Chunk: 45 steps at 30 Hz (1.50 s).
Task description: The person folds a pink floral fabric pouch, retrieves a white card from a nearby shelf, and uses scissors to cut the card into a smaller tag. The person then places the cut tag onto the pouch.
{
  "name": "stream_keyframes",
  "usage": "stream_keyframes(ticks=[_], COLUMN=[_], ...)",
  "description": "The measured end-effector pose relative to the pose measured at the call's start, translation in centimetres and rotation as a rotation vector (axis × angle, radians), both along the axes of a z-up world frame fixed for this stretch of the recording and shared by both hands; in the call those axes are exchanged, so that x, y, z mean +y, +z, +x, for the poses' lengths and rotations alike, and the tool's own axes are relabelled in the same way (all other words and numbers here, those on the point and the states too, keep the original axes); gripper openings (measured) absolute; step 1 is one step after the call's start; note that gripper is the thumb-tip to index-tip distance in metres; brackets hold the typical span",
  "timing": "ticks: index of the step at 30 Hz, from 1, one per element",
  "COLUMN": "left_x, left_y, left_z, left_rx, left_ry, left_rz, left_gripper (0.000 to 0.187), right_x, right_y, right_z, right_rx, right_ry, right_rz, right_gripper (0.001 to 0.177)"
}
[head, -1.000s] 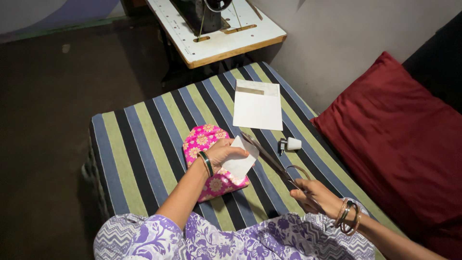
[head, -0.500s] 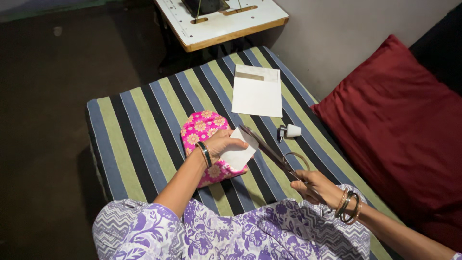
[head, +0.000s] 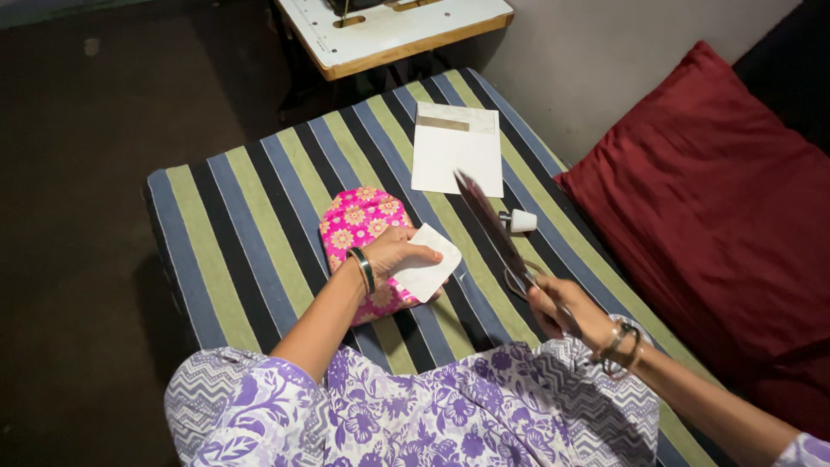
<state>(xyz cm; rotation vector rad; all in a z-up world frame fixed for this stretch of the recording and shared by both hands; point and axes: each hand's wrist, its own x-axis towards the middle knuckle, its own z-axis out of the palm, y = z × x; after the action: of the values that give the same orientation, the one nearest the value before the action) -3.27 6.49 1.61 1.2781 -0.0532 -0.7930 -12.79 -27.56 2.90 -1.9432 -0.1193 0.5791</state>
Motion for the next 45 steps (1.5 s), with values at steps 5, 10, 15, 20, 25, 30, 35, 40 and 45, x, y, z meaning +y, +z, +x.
stream_keyframes(ticks=[5,10,15,20,25,30,35,40,45], left_x=[-1.3,-2.2,-3.2,-3.0,-2.1,0.4,0.5,-2.8,-6.0], left_y=[0.4,0.6,1.3,2.6,3.8,2.2,-0.8,-2.4,-2.8], left_z=[-0.4,-0.2,1.1,0.8,0.1,-2.6,-7.9,-11.2,-9.8], left_rx=[-0.098,-0.193,-0.355,-0.418,-0.406,-0.255,0.094,0.07,0.024], left_ry=[0.006,0.001,-0.087,-0.181,-0.185,0.206,0.528,0.625,0.7], left_rz=[0.058,0.152,0.268,0.326,0.325,0.069,-0.565,-0.658,-0.647], left_gripper=[0.035,0.036,0.041,0.043,0.05,0.042,0.062,0.041,0.03], right_x=[2.8,6.1,8.7,10.5,10.9,11.3,11.8,12.8,13.4], right_y=[1.5,3.2,5.0,5.7,6.1,5.8,5.4,4.3,3.4], right_z=[1.1,1.6,3.3,3.7,3.5,2.5,2.6,2.5,2.1], right_rx=[-0.012,-0.072,-0.097,-0.134,-0.093,-0.159,-0.194,-0.176,-0.2], right_ry=[-0.154,-0.252,-0.328,-0.291,-0.263,-0.262,-0.335,-0.429,-0.478], right_rz=[0.057,0.192,0.137,0.336,0.341,0.423,0.493,0.576,0.63], right_gripper=[0.042,0.038,0.036,0.031,0.019,0.027,0.026,0.027,0.025])
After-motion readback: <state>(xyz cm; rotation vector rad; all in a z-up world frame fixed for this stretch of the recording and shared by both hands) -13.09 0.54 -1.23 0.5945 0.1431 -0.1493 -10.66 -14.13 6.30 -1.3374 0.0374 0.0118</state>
